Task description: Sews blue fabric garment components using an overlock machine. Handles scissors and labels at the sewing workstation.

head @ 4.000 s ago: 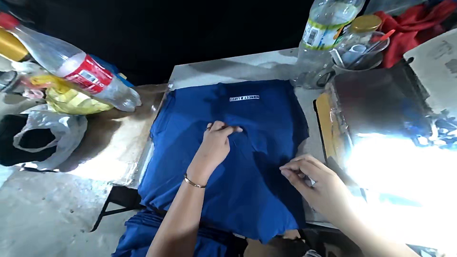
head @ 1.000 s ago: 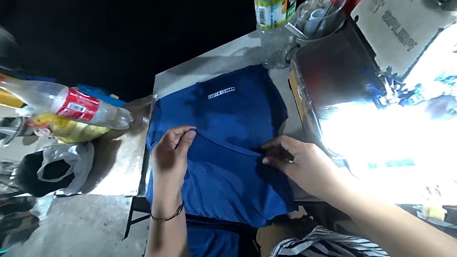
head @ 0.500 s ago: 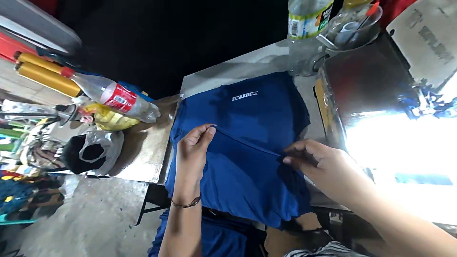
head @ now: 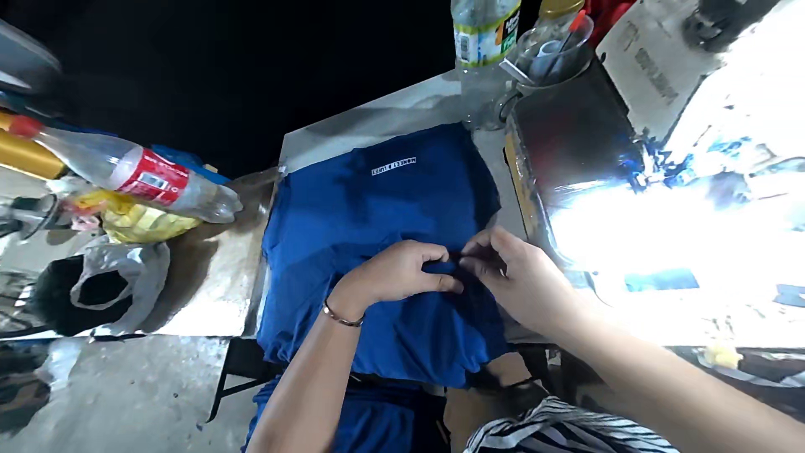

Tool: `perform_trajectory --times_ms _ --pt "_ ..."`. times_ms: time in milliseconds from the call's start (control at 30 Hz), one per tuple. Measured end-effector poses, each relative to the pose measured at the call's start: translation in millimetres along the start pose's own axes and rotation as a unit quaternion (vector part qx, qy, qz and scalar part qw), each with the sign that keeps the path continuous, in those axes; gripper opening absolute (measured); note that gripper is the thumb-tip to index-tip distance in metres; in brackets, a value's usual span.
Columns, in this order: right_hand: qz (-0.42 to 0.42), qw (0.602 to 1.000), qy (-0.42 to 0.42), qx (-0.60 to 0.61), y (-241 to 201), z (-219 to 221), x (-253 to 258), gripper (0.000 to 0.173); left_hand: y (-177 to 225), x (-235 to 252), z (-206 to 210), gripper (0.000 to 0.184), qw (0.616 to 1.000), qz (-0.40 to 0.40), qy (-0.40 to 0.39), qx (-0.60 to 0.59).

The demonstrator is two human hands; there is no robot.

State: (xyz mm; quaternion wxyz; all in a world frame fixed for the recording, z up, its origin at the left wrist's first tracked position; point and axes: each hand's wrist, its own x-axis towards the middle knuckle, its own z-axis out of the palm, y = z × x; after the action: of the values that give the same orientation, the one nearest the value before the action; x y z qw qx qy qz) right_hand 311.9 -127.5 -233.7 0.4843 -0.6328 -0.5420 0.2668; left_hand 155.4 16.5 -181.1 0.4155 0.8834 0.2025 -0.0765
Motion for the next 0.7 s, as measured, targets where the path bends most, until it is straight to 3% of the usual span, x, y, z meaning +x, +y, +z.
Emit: perform_trajectory --times_ms 133,300,533,700 --pt "0.011 0.998 -0.015 0.059 9.8 5.3 -31.4 0.029 -1.8 -11.4 1.4 0.01 0.999 0.011 0.046 -0.022" --pt "0.023 0.996 -0.083 0.017 19.0 13.4 -62.2 0.016 -1.4 -21.2 3.4 0.009 0.994 -0.001 0.078 -0.076" --pt "0.042 0.997 -0.068 0.011 16.5 9.1 -70.1 0.025 7.0 -27.3 6.3 0.007 0.986 -0.015 0.126 -0.109" --pt "0.003 0.999 -0.016 0.036 17.1 7.5 -74.7 0.022 13.1 -30.1 9.6 0.007 0.982 -0.002 0.169 -0.088"
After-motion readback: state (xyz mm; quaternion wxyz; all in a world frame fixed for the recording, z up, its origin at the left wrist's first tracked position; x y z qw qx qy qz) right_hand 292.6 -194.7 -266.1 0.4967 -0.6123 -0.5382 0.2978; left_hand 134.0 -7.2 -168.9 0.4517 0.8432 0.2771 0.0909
